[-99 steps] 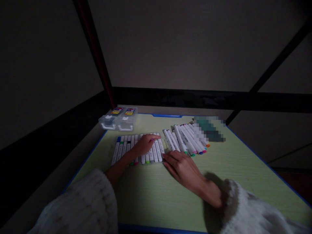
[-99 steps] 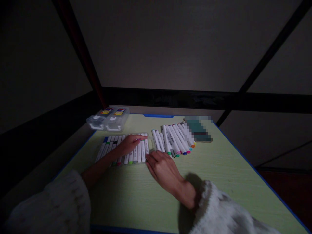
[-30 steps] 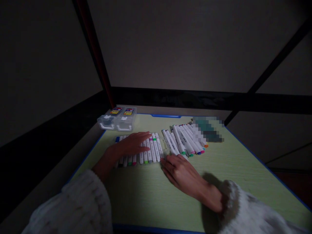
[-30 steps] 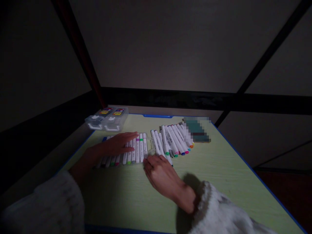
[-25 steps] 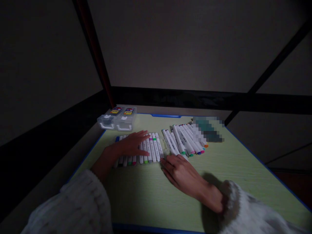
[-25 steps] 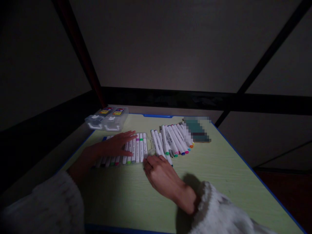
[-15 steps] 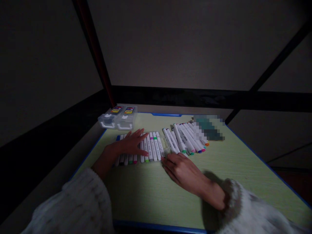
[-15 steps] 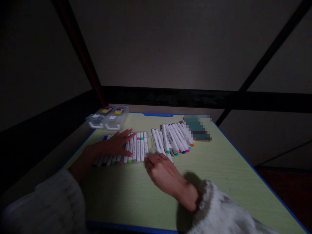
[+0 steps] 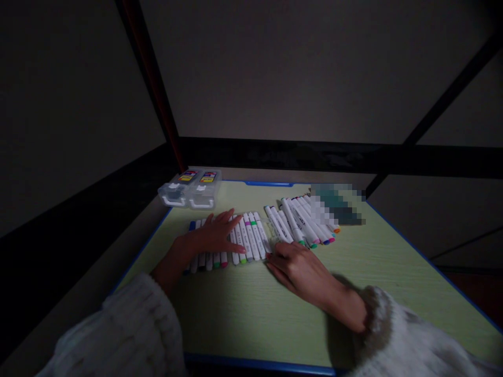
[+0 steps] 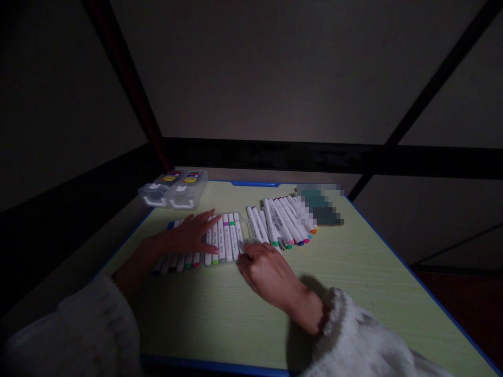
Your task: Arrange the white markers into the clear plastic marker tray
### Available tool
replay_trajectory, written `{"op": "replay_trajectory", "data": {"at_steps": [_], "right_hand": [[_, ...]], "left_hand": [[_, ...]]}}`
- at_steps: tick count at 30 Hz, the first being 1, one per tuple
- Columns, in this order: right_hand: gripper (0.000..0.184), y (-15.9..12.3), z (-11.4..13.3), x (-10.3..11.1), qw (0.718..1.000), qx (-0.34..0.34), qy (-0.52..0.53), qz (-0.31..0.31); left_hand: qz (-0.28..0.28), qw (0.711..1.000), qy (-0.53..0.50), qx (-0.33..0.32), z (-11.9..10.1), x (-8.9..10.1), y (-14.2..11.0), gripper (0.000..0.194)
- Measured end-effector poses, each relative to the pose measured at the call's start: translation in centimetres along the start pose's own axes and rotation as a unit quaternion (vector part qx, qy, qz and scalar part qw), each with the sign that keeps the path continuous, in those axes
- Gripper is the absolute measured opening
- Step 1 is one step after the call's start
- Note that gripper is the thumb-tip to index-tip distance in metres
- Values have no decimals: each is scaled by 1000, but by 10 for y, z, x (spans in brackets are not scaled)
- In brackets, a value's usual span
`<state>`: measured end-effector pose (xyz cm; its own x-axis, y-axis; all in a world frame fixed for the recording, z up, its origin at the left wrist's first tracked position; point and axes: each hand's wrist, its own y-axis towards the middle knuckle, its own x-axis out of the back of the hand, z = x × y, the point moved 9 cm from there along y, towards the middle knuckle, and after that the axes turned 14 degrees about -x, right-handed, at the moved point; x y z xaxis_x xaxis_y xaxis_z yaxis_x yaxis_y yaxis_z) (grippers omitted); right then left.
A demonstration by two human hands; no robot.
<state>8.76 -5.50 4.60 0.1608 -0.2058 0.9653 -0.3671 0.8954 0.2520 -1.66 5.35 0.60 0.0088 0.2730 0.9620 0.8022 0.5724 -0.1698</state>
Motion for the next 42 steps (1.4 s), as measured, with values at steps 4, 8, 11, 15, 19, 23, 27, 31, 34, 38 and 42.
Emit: {"op": "replay_trajectory", "data": {"at_steps": [4, 8, 11, 15, 19, 23, 27, 31, 34, 38, 42], "right_hand": [[27, 0, 0, 0, 1000, 1, -7, 0], [29, 1, 0, 2, 1000, 2, -9, -4], [30, 1, 1, 5, 1000, 6, -5, -18], [32, 1, 0, 5, 1000, 8, -6, -28], [32, 1, 0, 2, 999, 9, -17, -25], [30, 1, 0, 3, 999, 9, -20, -26], [31, -1, 1, 4, 999, 15, -19, -35], [30, -1, 1, 3, 999, 12, -22, -41], [31, -1, 2, 5, 998, 18, -25, -53], [33, -1, 4, 7, 996, 23, -28, -75], [33, -3, 4, 9, 994, 31, -22, -101]], "left_hand": [[-2, 1000, 11, 0, -4, 0, 0, 100], [-9, 1000, 27, -2, -7, -1, 0, 99], [-10, 999, 40, -4, -9, -4, 0, 96], [-5, 998, 60, -3, -9, -8, 0, 95], [-11, 997, 70, -8, -12, -7, 0, 96], [-17, 998, 61, -9, -14, -4, -1, 99], [-25, 999, 19, -36, -11, 3, -3, 96], [-61, 994, -66, -68, 2, 16, -12, 74], [-114, 987, -113, -30, 26, 26, -22, 58], [-160, 979, -123, -21, 44, 34, -27, 41], [-164, 984, -70, -20, 50, 36, -27, 33]]}}
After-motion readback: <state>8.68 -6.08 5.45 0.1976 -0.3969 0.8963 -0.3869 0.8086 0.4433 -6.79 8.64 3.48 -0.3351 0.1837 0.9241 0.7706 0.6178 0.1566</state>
